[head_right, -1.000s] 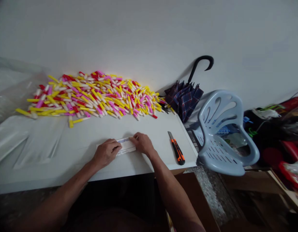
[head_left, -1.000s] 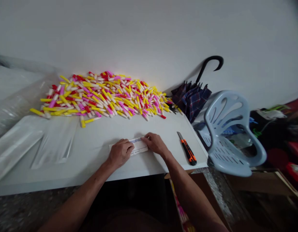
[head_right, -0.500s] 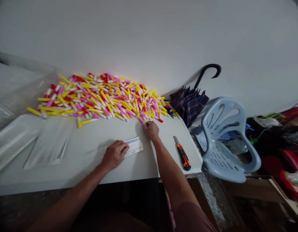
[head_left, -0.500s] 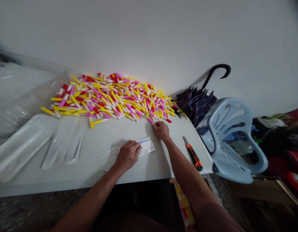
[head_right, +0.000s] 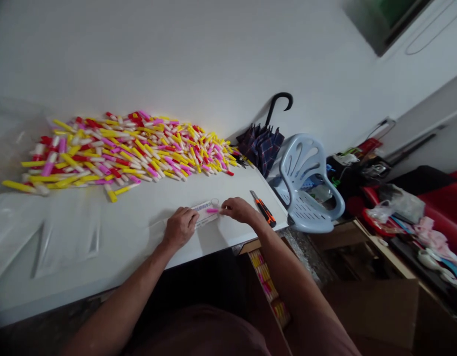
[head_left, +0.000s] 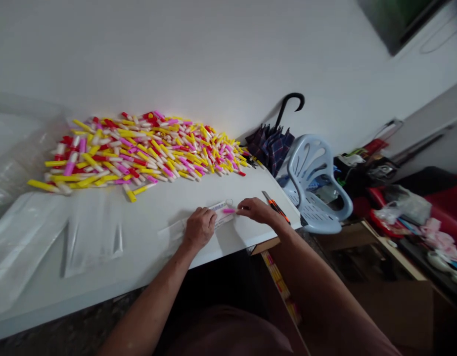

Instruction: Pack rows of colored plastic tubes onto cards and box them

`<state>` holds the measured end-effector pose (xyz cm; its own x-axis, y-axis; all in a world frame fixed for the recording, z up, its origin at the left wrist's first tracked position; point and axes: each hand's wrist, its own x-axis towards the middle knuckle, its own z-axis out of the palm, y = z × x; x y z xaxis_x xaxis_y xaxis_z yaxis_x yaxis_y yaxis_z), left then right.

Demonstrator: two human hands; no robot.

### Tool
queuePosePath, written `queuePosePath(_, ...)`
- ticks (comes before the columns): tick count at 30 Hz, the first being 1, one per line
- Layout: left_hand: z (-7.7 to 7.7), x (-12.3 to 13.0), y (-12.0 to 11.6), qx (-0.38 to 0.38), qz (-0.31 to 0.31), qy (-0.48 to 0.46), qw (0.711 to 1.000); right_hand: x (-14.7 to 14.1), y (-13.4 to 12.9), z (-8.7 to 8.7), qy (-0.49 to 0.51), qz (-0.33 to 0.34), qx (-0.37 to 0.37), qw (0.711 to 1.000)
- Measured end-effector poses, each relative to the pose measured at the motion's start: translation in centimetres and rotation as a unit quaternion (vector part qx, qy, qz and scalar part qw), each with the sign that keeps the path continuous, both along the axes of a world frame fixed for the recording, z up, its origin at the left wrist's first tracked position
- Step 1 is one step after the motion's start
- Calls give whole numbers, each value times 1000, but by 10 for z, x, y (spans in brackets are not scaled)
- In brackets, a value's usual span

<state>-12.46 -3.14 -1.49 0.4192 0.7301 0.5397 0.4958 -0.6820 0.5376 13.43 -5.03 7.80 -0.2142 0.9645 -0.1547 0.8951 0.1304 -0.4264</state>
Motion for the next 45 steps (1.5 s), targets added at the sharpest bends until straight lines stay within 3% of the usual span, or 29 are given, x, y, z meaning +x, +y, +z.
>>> queuePosePath(6,-1,2,-1,15,-26,27,999,-36,5,-23,91,25,-41,995)
queuePosePath(10,-1,1,-1,4,-10,25,1000,-37,-3,-43,211,-53,-89,972)
queuePosePath(13,0,2,-1,6,-12,25,1000,-33,-10,-52,223,-100,-50,968)
queuePosePath(16,1,2,-1,7,-14,32,999,-30,-18,-52,218,-77,-5,973)
queuePosePath(18,2,2,-1,12,-11,36,999,-29,-22,-47,230,-55,-31,971)
queuePosePath(22,2,3,0,19,-15,26,999,-26,-26,-40,306,-82,-82,945)
queuePosePath(27,2,2,0,22,-10,31,999,-35,-18,-57,393,-64,-78,914)
queuePosePath(32,3,3,-1,24,-9,35,999,-45,-11,-72,410,-48,-74,908)
queuePosePath(37,6,5,1,32,-14,52,998,-55,-9,-68,400,-11,-86,912)
queuePosePath(42,5,4,0,-8,-4,50,999,-46,10,-64,392,58,-160,904)
queuePosePath(45,5,-2,-2,-49,-14,48,998,-19,48,-61,309,-30,-64,948)
